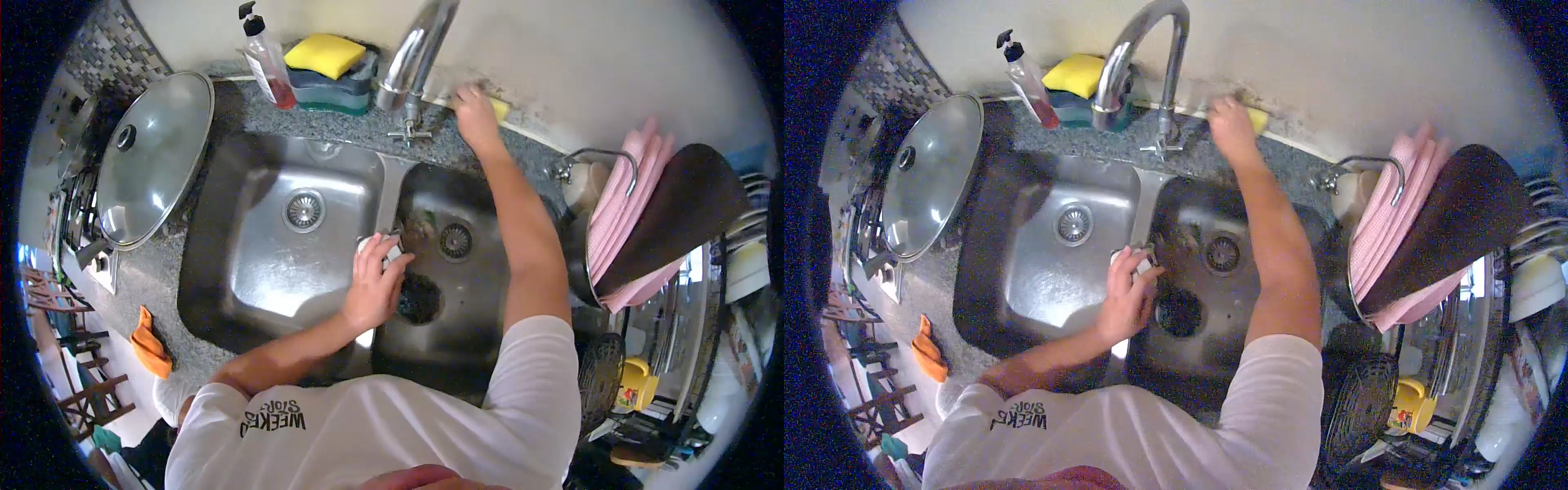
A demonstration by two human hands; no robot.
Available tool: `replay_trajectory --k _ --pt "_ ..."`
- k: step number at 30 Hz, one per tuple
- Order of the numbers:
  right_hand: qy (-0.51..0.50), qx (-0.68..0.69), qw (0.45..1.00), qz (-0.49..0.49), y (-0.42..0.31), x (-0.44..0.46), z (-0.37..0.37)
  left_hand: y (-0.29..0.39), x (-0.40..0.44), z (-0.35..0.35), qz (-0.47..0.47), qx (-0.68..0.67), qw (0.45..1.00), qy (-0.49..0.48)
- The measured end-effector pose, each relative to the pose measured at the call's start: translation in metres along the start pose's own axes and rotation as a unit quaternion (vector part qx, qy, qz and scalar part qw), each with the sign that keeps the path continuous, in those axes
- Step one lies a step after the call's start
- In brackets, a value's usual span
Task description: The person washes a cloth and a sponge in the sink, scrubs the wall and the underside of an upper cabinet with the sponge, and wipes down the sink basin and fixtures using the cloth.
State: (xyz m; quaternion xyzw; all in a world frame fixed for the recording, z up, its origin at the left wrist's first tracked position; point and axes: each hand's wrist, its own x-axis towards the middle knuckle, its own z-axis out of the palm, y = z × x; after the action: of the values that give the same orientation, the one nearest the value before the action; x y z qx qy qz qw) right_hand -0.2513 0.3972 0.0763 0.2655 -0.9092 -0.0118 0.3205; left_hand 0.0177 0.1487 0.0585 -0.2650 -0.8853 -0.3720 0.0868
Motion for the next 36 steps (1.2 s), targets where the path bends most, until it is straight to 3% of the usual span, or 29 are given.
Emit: replay_trajectory --k 3,6,7,9,11,12,14,15,17,18,20,23,26,27,28,29,30,32,36 --pt "0.058 0.024 0.992 -0.113 -0.017 0.028 0.010 0.003 0.002 0.007 0.007 -0.008 1.000 0.010" --pt "0.010 -0.055 0.995 -0.079 0.007 -0.003 0.012 -0.001 0.003 0.000 0.017 0.008 1.000 0.011" --pt "0.044 -0.012 0.999 -0.016 0.024 -0.025 0.012 0.000 0.004 0.000 0.015 0.008 1.000 0.012" --pt "0.026 -0.101 0.987 0.124 0.045 -0.056 -0.009 -0.002 0.004 0.002 0.013 -0.001 1.000 0.020" --pt "0.198 -0.088 0.951 0.220 0.050 -0.061 -0.036 -0.002 0.005 0.003 0.009 -0.008 1.000 0.019" --pt "0.259 -0.008 0.905 0.338 0.051 -0.061 -0.036 -0.002 0.005 0.002 0.006 -0.008 1.000 0.017" --pt "0.366 0.152 0.741 0.542 0.053 -0.049 -0.026 0.000 0.005 0.002 0.000 0.000 1.000 0.011" --pt "0.426 0.185 0.696 0.547 0.050 -0.042 -0.002 0.001 0.006 0.003 -0.002 0.003 1.000 0.008" --pt "0.467 0.072 0.706 0.528 0.028 -0.016 0.032 0.000 0.005 0.005 0.007 0.012 1.000 0.009" --pt "0.478 0.082 0.741 0.465 0.016 -0.008 0.032 -0.001 0.005 0.006 0.011 0.017 1.000 0.009" --pt "0.398 0.152 0.764 0.484 0.013 -0.013 0.007 0.003 0.007 0.006 0.018 0.010 1.000 0.009" --pt "0.473 0.241 0.656 0.537 0.043 -0.036 -0.012 0.002 0.007 0.004 0.020 0.019 1.000 -0.003" --pt "0.610 0.326 0.447 0.567 0.071 -0.025 0.006 0.002 0.007 0.004 0.015 0.018 1.000 -0.009" --pt "0.586 0.232 0.495 0.597 0.050 -0.004 0.007 0.003 0.007 0.005 0.013 0.016 1.000 -0.009" --pt "0.556 0.221 0.549 0.583 0.027 0.016 0.006 0.003 0.007 0.006 0.011 0.013 1.000 -0.010" --pt "0.504 0.116 0.672 0.530 0.016 0.019 0.030 0.003 0.007 0.006 0.013 0.014 1.000 -0.006" --pt "0.469 0.183 0.688 0.523 0.003 0.021 0.027 0.004 0.006 0.006 0.013 0.013 1.000 -0.004" --pt "0.448 0.306 0.684 0.487 0.013 0.003 -0.007 0.003 0.006 0.005 0.011 0.011 1.000 -0.007" --pt "0.542 0.258 0.578 0.553 0.052 -0.008 -0.006 0.004 0.007 0.003 0.002 0.012 1.000 -0.007"
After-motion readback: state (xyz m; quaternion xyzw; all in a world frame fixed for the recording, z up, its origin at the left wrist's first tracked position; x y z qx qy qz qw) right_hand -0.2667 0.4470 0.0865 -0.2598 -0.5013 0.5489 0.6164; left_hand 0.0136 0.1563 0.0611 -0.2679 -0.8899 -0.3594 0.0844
